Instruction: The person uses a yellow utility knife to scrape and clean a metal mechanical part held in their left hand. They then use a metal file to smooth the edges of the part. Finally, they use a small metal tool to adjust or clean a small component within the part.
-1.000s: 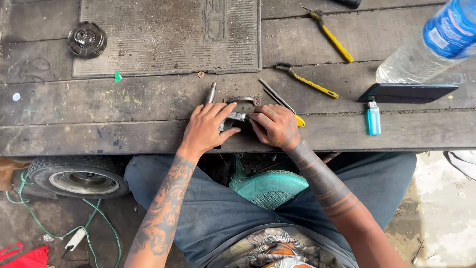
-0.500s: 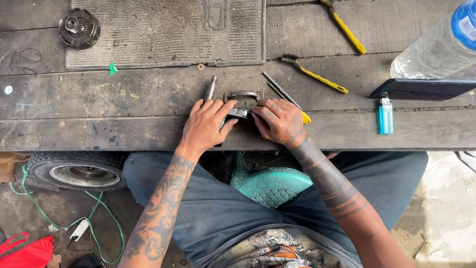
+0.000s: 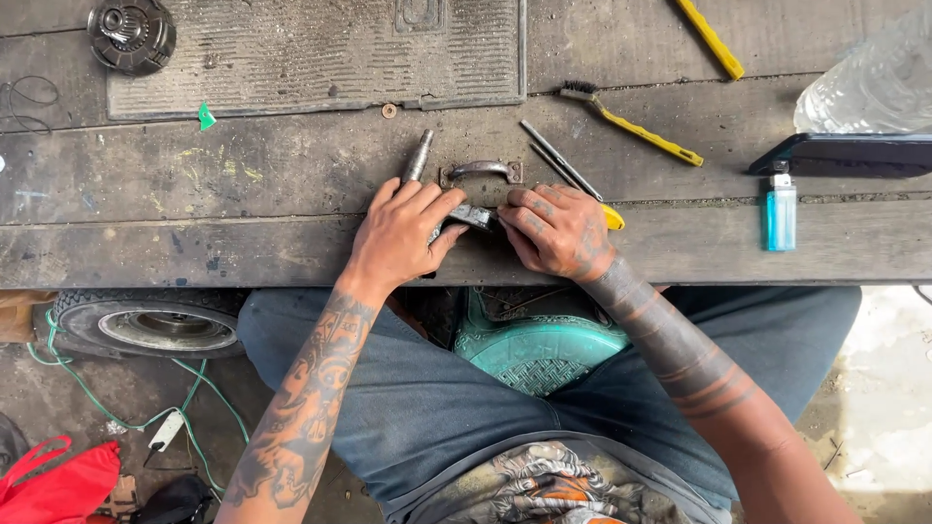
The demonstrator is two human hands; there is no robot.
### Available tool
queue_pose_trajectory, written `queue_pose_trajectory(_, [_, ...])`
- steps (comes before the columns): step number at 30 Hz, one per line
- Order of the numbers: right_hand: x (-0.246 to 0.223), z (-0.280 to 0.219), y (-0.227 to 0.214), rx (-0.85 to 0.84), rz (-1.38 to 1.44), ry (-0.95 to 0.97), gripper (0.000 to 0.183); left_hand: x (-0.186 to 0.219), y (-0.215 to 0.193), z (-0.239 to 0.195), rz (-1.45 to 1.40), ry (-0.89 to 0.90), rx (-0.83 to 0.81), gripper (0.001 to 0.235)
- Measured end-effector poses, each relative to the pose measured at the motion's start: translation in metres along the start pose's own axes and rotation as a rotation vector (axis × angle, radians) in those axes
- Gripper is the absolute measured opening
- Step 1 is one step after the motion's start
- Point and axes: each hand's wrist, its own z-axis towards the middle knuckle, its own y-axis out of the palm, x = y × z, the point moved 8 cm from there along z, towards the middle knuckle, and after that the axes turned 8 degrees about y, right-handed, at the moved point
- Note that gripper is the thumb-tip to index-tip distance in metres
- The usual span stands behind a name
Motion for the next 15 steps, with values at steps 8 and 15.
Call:
queue_pose_trajectory(8, [-0.0005,0.0011,0.0004,-0.018,0.023,-0.018,0.017,-0.0016,0.0038,0.0016,-0.007,0.022,-0.042,0.034])
queue_pose_trajectory(15, [-0.0023,0.005,0.0009,-0.006,-0.04,-0.023,0.02,-0.0013,0.0021,0.0017,0.03,-0.002,-0.051,0.035])
